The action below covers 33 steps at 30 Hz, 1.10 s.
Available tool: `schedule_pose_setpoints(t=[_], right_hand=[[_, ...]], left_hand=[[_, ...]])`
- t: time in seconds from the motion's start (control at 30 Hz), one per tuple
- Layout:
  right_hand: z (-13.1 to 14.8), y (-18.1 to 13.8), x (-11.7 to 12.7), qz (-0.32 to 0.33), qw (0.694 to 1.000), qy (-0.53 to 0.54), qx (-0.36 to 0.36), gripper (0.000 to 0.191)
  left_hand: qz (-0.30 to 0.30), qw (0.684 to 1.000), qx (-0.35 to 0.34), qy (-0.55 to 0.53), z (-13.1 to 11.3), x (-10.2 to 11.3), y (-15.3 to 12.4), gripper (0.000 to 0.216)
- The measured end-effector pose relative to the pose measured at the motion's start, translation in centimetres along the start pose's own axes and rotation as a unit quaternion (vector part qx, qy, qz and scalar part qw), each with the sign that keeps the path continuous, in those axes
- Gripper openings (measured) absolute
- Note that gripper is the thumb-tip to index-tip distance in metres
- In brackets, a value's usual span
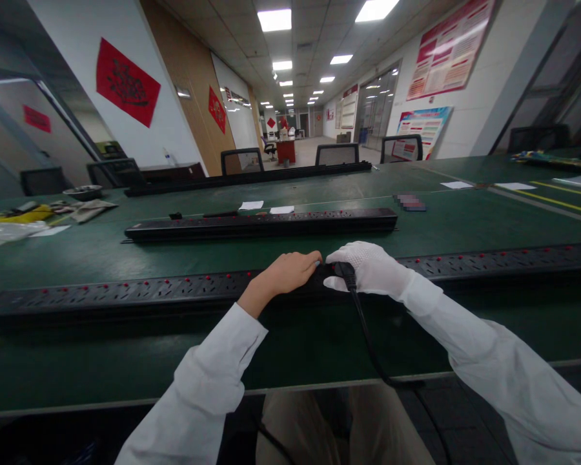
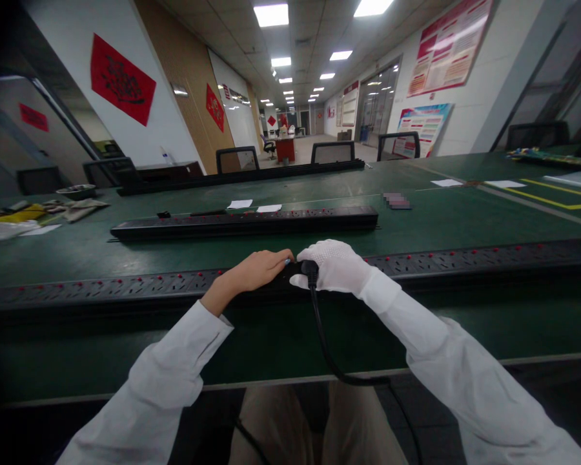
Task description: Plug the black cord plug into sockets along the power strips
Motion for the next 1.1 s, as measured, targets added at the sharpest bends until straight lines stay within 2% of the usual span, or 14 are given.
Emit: schedule_pose_setpoints(t=[1.1], right_hand=[[-0.13, -0.09, 0.03, 0.001, 1.0, 0.0, -0.003, 0.046]], left_hand=[[0.007, 1.0, 0.016, -0.009, -0.12, 0.19, -0.08, 0.035]])
Point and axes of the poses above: each hand's wrist, its own y-axis towards the middle knuckle, its own x-axis out of the back of the hand, z = x × y, the point moved 8 cm from there along y, towards the middle knuckle, and after that the axes turned 3 degrees about x, right-handed, at the moved point
